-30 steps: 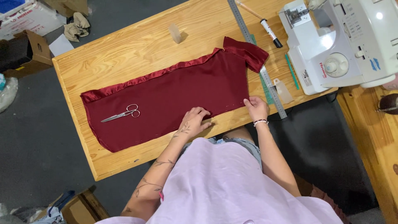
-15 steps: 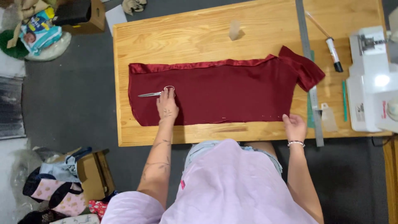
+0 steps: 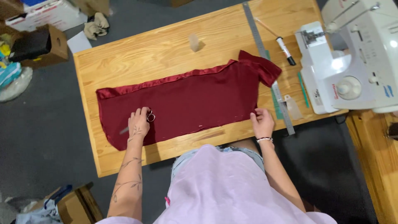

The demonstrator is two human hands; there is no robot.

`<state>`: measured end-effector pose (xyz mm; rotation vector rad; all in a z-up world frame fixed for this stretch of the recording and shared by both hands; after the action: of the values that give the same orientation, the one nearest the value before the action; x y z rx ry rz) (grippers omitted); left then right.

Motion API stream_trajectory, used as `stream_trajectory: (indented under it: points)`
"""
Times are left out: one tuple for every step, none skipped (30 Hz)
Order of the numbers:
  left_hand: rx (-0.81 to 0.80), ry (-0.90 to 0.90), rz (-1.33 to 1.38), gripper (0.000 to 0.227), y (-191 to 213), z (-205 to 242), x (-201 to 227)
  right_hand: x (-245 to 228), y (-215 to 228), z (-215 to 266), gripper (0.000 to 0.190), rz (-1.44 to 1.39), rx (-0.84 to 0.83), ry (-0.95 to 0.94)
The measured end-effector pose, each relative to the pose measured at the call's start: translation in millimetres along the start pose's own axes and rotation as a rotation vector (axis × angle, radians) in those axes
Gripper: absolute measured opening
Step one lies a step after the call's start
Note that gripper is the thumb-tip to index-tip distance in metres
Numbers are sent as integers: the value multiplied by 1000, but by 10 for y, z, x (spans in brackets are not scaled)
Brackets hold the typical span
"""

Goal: The person pins a piece of red fabric on a wooden table, securing the edges with multiple pins. They adjust the fabric and place pins along the seam line, then pick up a pair of scissors and a small container before folding the pinned fabric.

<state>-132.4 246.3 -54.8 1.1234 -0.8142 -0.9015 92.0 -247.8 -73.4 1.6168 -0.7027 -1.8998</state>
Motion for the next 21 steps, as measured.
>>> stream_trajectory:
  points:
    - [-1, -10, -1, 53, -5, -32, 14, -38, 14, 22, 25, 0, 8, -7]
    - [-13, 0, 30, 52, -15, -62, 22, -81, 22, 46, 24, 37, -1, 9]
    - [-26, 16, 62, 52, -25, -73, 21, -129, 20, 69, 23, 75, -14, 27]
    - [-27, 10, 61, 52, 34, -70, 102, -178, 45, 121, 23, 74, -10, 22]
    - [-50, 12, 76, 50, 103, -78, 169, -248, 58, 167, 24, 99, 3, 60]
    - [-72, 14, 90, 49, 172, -84, 239, -317, 73, 214, 25, 124, 17, 97]
    - [-72, 7, 87, 49, 243, -73, 369, -406, 133, 262, 25, 121, 22, 92]
    - [-60, 30, 135, 46, 317, -60, 494, -507, 197, 311, 31, 175, 51, 128]
    - [-46, 52, 182, 43, 414, -68, 608, -633, 253, 344, 36, 226, 81, 164]
    - [-44, 44, 177, 43, 432, -103, 756, -663, 250, 365, 36, 222, 88, 160]
    - [25, -5, 305, 36, 448, -169, 925, -682, 232, 360, 36, 113, 1, 145]
    - [93, -56, 434, 30, 461, -231, 1094, -700, 211, 356, 36, 5, -86, 131]
    - [91, -63, 433, 30, 506, -323, 1389, -802, 204, 403, 36, 4, -80, 127]
    - [147, -202, 597, 24, 562, -412, 1704, -903, 169, 454, 48, -123, -219, 105]
    - [202, -335, 764, 20, 603, -458, 2015, -997, 139, 521, 59, -248, -364, 83]
    - [198, -334, 766, 20, 548, -515, 2347, -1078, 163, 563, 59, -245, -365, 80]
    - [122, -361, 953, 19, 493, -588, 2697, -1172, 176, 588, 64, -274, -454, 95]
    - [43, -386, 1139, 18, 443, -664, 3051, -1269, 191, 610, 68, -302, -543, 110]
    - [46, -384, 1142, 18, 415, -683, 3311, -1186, 177, 542, 68, -299, -545, 113]
    - [29, -408, 1254, 16, 393, -707, 3584, -1091, 180, 455, 55, -288, -462, 52]
    - [12, -437, 1363, 14, 393, -757, 3861, -1012, 185, 348, 44, -281, -376, -7]
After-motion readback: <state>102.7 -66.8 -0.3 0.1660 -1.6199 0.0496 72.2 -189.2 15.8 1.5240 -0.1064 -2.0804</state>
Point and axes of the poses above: each hand's wrist, its own z-axis away from the middle knuckle, its own y-axis out of the back of the hand, x = y × z, the point moved 2 cm from there along -z, towards the middle knuckle, and after that the axes turned 10 degrees about -y, right-handed, at the moved point
